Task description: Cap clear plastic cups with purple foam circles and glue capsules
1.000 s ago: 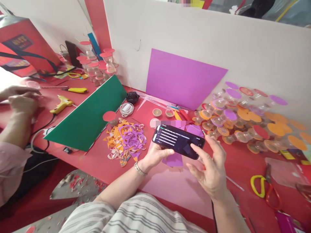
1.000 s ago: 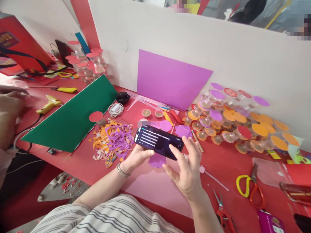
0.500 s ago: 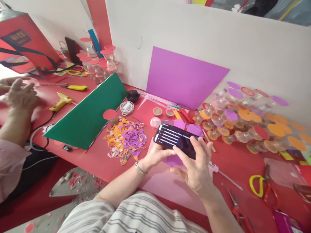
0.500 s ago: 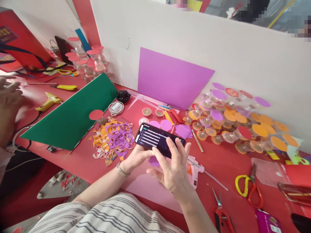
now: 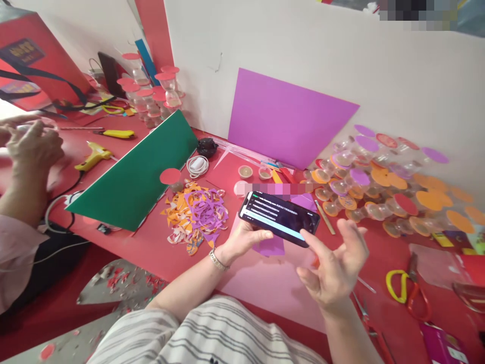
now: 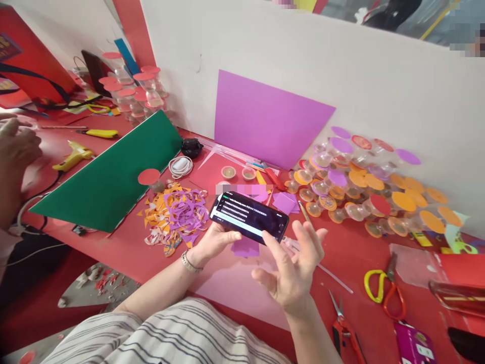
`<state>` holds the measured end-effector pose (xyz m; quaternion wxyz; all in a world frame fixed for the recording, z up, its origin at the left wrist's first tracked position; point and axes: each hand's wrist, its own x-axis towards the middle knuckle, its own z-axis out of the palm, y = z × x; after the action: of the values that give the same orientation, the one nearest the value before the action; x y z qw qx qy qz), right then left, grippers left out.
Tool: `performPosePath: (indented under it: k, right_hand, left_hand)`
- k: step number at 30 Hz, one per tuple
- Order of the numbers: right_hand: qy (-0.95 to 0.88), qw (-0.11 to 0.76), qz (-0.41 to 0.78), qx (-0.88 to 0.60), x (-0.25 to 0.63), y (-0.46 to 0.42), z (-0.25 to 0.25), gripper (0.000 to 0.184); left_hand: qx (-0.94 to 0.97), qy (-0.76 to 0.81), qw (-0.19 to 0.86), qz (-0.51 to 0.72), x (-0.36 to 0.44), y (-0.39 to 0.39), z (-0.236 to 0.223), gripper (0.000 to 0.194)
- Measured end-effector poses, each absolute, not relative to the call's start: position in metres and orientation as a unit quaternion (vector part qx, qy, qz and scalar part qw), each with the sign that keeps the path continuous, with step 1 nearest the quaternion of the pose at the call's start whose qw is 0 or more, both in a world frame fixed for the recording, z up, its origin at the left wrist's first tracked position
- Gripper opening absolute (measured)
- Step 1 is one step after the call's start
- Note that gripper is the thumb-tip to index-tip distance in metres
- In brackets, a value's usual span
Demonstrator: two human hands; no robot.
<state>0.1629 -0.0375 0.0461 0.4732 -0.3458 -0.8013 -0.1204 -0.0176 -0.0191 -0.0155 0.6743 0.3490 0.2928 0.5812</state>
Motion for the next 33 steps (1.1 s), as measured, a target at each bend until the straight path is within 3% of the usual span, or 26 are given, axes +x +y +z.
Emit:
performPosePath:
  k: [6,12,22,33]
  right_hand:
    - [-0.772,0.498,-0.079,-0.387,0.183,-0.036,0.038,0.048]
    - [-0.775,0.454,-0.030,-0.438,0.183,-0.039,0.031,0.039]
    - [-0.787,0.407,-0.063,-0.460,0.178,-0.024,0.036,0.036]
    - [-0.797,0.433,-0.061,-0.417,0.177,-0.031,0.037,0.032]
  left_hand:
    - [0.333,0.307,0.661,0.598,-0.017,-0.017,-0.019,0.050]
    - [0.335,0.302,0.672,0.587,-0.019,-0.016,-0.019,0.049]
    - [0.361,0.296,0.663,0.585,-0.020,-0.016,-0.018,0.051]
    - [0.344,0.287,0.672,0.589,-0.019,-0.016,-0.015,0.049]
